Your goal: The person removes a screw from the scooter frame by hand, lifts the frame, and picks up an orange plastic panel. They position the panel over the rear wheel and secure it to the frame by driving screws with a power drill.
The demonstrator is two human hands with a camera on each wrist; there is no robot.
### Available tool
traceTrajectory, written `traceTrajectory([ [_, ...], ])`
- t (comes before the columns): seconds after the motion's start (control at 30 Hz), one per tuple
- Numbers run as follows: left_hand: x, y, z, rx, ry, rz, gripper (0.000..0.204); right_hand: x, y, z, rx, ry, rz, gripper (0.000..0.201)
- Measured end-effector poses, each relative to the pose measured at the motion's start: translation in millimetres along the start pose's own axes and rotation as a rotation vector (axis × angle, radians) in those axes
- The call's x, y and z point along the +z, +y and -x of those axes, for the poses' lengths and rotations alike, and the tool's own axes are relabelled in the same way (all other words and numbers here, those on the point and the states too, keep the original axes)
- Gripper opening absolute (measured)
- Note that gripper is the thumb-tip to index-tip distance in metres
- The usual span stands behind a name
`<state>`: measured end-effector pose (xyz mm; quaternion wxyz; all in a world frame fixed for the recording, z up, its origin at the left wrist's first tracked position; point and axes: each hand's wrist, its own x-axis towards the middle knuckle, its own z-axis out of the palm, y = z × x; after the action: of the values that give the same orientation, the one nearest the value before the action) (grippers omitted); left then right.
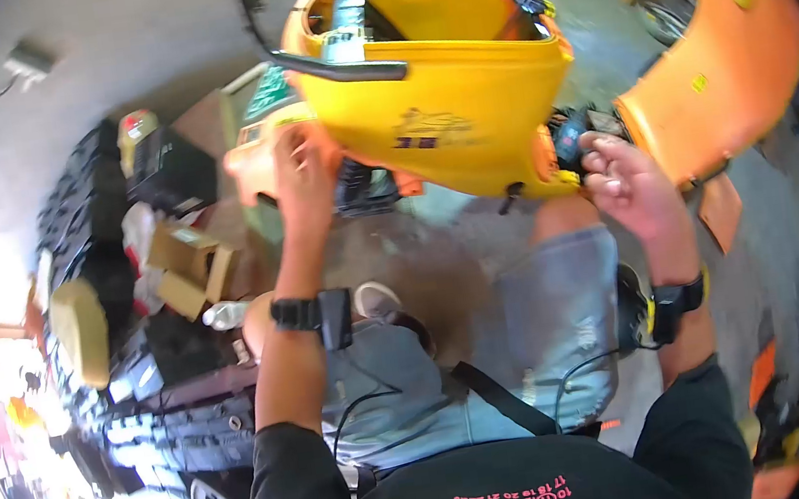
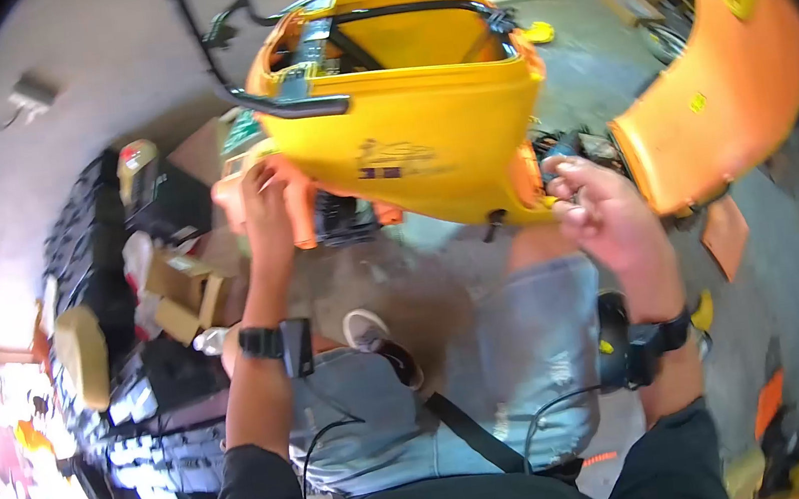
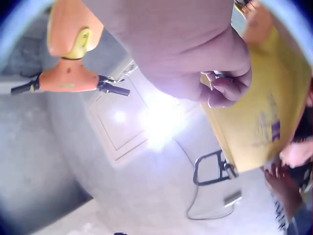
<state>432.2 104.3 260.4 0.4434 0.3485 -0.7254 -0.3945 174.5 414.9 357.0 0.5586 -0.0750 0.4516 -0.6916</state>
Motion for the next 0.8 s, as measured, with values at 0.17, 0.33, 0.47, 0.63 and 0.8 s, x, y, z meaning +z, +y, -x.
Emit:
traceTrajectory([
  [0.17, 13, -18, 8, -0.257, -0.133, 0.232, 0.036, -107, -36, 85, -0.125, 0.468, 0.409, 0.019],
  [0.33, 15, -60, 4, -0.157, -0.197, 0.037, 0.043, -284, 62, 144, 0.053, 0.863, 0.265, 0.008],
  [0.47, 10, -56, 4, -0.250, -0.230, 0.070, 0.040, -353, 192, 176, 0.306, 0.981, -0.011, 0.014],
  [0.63, 7, -31, 13, -0.259, -0.237, 0.055, 0.040, -371, 279, 169, 0.409, 0.982, -0.214, 0.011],
  [0.8, 11, 12, 31, -0.273, -0.201, 0.055, 0.039, -340, 262, 132, 0.345, 0.905, -0.022, 0.021],
])
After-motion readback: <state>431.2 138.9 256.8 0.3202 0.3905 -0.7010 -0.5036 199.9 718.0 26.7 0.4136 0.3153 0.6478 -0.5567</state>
